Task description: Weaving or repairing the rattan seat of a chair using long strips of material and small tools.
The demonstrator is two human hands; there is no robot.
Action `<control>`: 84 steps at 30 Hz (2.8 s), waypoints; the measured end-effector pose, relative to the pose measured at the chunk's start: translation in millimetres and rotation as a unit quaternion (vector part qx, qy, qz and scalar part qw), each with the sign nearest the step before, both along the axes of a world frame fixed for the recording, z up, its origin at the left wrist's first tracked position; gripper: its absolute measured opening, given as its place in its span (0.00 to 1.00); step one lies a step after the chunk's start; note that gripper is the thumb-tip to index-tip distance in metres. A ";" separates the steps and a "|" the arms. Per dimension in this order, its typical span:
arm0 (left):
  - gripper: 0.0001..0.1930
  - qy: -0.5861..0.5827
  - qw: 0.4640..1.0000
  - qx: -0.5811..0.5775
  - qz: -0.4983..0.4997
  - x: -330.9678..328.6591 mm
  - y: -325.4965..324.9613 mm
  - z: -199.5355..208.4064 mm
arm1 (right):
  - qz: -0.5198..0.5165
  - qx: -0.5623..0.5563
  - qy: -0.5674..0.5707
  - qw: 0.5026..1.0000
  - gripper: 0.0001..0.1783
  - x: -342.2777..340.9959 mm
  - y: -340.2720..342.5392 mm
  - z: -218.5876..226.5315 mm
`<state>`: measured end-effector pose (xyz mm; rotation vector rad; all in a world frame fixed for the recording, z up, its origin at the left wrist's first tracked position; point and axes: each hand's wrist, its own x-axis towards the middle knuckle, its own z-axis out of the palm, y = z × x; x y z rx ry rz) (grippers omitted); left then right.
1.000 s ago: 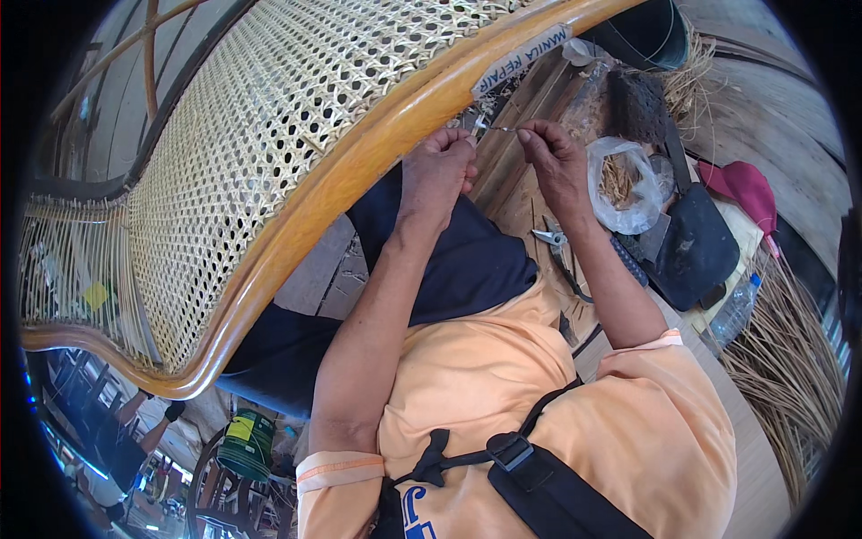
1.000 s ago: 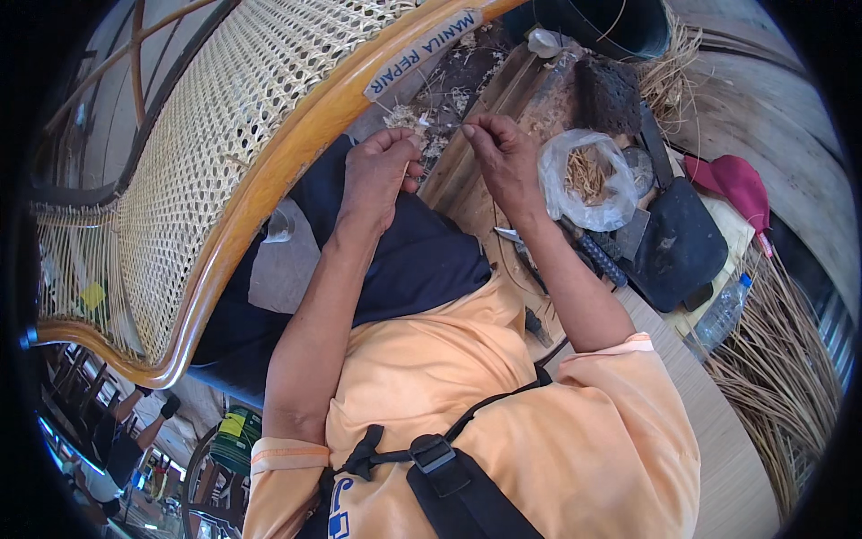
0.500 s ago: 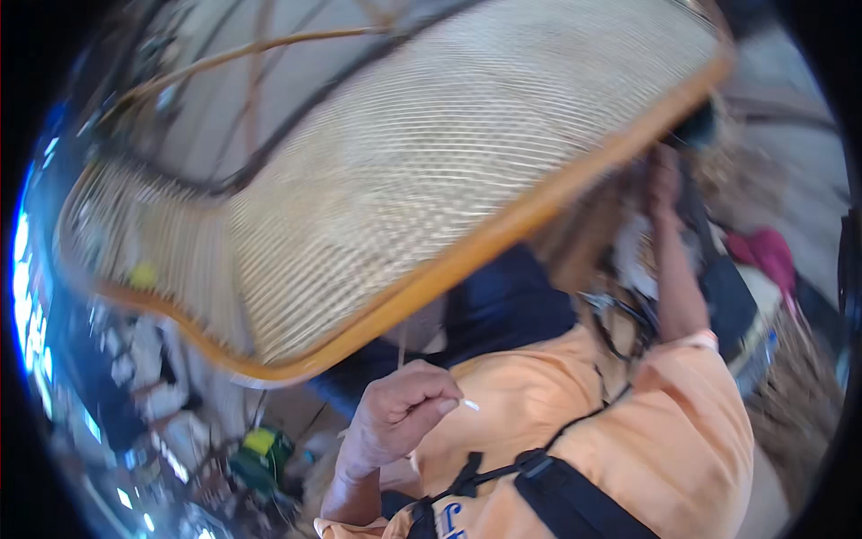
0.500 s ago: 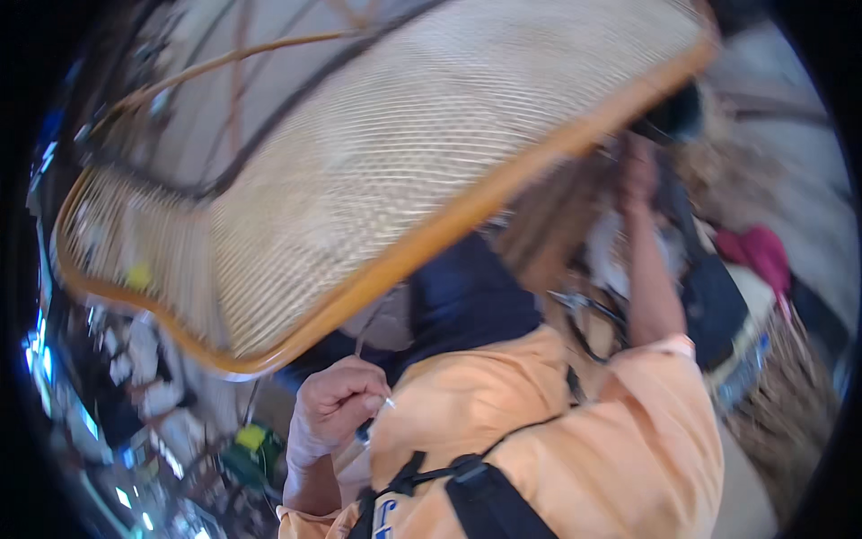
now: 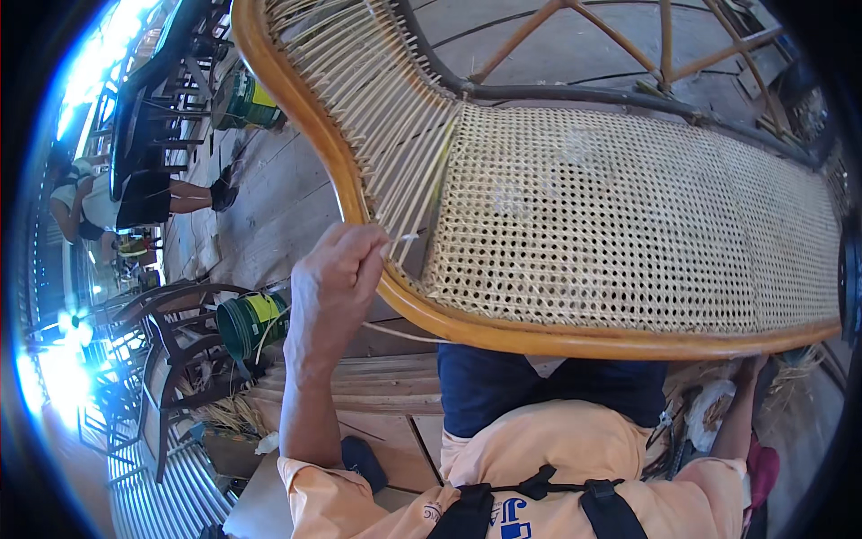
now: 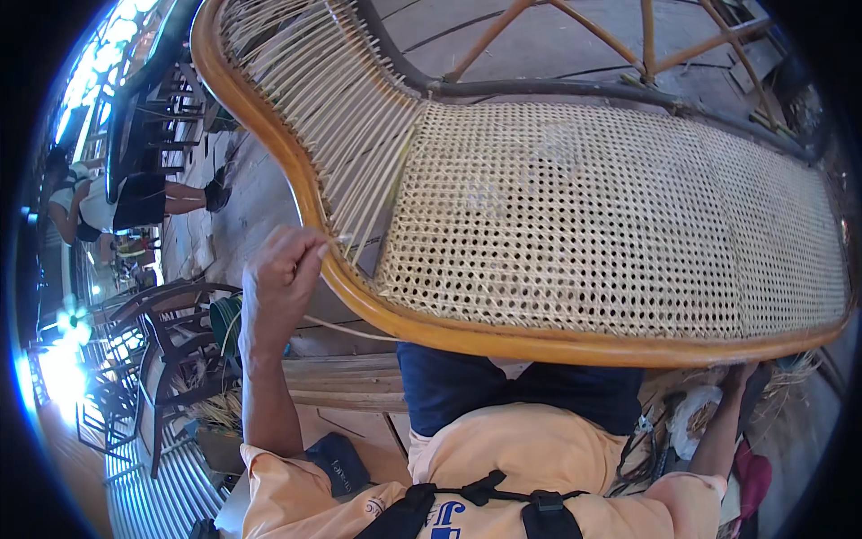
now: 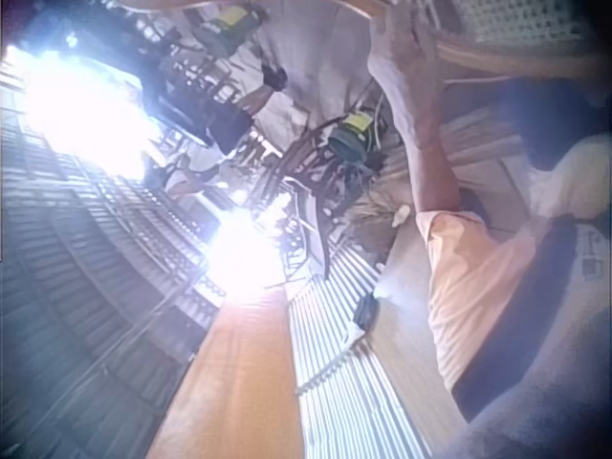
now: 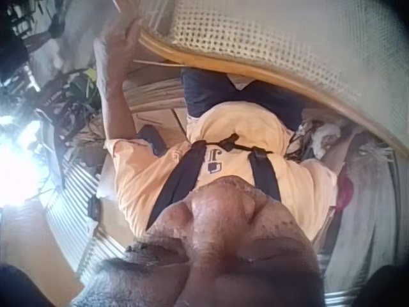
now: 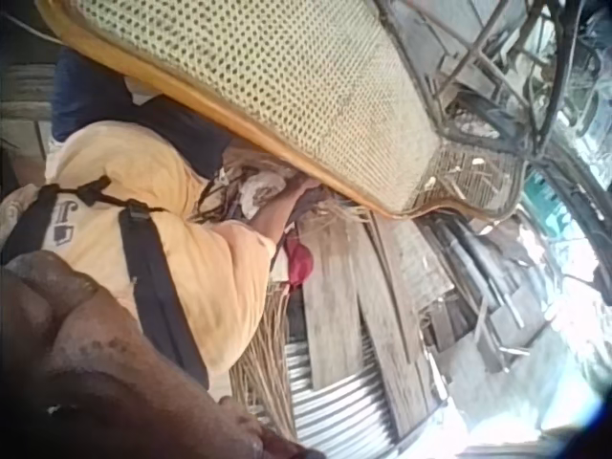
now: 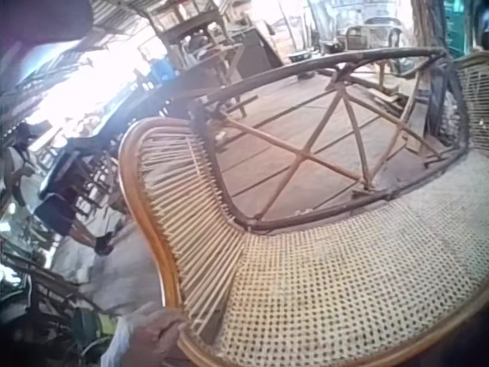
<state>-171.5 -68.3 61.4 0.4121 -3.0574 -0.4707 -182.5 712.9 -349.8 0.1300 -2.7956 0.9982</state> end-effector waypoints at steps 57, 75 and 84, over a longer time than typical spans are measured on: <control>0.04 0.286 0.762 0.515 0.268 97.4 -26.5 -112.2 | 0.351 0.026 -0.250 0.902 0.10 -139.1 -518.1 319.2; 0.06 0.219 0.914 0.303 0.157 64.6 -36.7 -82.1 | 0.442 0.040 0.022 0.896 0.08 -199.7 -677.8 207.3; 0.01 0.089 0.995 -0.031 -0.044 -44.6 -37.2 -40.2 | 0.476 0.094 0.032 0.874 0.09 -202.0 -695.0 191.3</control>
